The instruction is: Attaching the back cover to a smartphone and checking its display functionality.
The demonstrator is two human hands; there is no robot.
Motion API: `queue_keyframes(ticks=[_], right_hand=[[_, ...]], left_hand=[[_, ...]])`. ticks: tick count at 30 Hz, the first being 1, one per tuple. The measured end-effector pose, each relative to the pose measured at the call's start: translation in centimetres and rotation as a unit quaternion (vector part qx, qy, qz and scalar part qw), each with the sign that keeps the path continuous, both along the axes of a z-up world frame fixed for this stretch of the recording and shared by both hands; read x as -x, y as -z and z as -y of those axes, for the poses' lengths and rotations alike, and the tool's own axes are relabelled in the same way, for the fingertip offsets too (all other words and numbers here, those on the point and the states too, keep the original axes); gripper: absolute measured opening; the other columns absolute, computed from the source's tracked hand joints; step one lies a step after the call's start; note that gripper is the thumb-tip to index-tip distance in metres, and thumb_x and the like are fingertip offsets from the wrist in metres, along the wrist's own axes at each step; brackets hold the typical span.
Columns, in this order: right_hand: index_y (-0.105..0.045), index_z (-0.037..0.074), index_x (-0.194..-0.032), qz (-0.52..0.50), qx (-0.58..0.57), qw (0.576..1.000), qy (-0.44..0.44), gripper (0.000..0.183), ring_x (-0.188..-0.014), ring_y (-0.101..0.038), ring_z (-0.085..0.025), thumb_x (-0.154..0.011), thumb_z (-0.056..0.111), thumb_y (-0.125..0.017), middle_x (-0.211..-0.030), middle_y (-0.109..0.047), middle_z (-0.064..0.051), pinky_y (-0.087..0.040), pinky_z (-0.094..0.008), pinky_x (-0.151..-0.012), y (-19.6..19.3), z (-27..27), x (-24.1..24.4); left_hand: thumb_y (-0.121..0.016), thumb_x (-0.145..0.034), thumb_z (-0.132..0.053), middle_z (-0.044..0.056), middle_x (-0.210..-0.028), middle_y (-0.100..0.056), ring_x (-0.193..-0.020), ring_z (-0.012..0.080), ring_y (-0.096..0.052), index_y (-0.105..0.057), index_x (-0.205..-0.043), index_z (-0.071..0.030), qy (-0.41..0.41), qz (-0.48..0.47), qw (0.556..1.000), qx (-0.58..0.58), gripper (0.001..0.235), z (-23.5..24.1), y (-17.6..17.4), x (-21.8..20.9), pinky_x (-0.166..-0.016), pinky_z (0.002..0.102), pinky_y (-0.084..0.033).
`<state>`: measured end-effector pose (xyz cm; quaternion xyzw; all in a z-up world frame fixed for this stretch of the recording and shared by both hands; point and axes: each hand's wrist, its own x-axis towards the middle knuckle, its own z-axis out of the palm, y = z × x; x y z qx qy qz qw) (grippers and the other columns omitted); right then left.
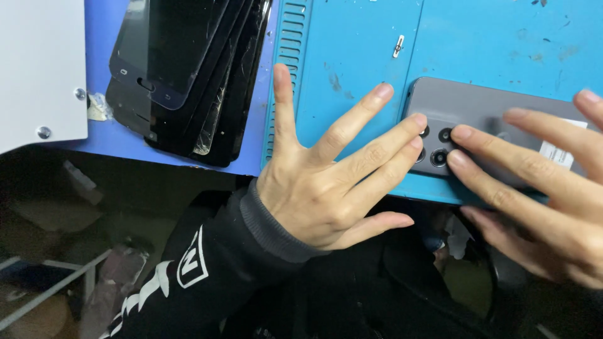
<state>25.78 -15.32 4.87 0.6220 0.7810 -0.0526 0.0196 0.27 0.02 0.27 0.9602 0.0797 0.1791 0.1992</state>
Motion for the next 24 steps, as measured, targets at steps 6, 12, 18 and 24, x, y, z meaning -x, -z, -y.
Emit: queue_keyframes(ticks=[6,12,18,24], right_hand=[[-0.068,0.019,-0.134,-0.006,-0.018,1.000,-0.007,0.068,-0.135,-0.055,-0.042,-0.070,0.038,-0.077,-0.147,-0.062,-0.006,-0.033,-0.069,-0.119,-0.2,0.3,0.2],[-0.064,0.015,-0.139,-0.063,-0.025,0.997,0.021,0.075,-0.140,-0.052,-0.041,-0.072,0.048,-0.075,-0.150,-0.060,-0.008,-0.035,-0.066,-0.119,0.2,0.9,0.6],[-0.063,0.024,-0.137,-0.058,-0.019,0.998,0.020,0.074,-0.148,-0.046,-0.040,-0.070,0.055,-0.070,-0.153,-0.056,-0.008,-0.035,-0.064,-0.122,0.3,1.5,0.3],[-0.062,0.028,-0.139,-0.063,-0.005,0.998,0.012,0.069,-0.152,-0.041,-0.043,-0.074,0.050,-0.068,-0.157,-0.052,-0.009,-0.029,-0.068,-0.123,0.6,1.2,0.0]], left_hand=[[-0.071,-0.100,-0.063,0.004,-0.161,-0.051,-0.157,0.0289,-0.026,-0.066,-0.141,-0.006,0.008,-0.003,1.000,0.004,0.071,-0.2,0.3,0.1,-0.113,0.089,0.004],[-0.070,-0.103,-0.063,0.006,-0.163,-0.048,-0.159,0.0321,-0.024,-0.061,-0.147,-0.013,0.027,0.007,1.000,-0.010,0.067,-0.5,0.1,0.5,-0.121,0.084,0.000],[-0.069,-0.103,-0.063,0.007,-0.161,-0.049,-0.159,0.0335,-0.023,-0.065,-0.139,-0.017,0.040,0.014,0.999,0.000,0.058,-0.6,0.2,0.6,-0.120,0.086,0.000],[-0.071,-0.103,-0.059,0.006,-0.160,-0.051,-0.159,0.0339,-0.026,-0.069,-0.137,-0.017,0.039,0.013,0.999,0.007,0.054,-0.5,0.0,0.6,-0.115,0.089,0.003]])
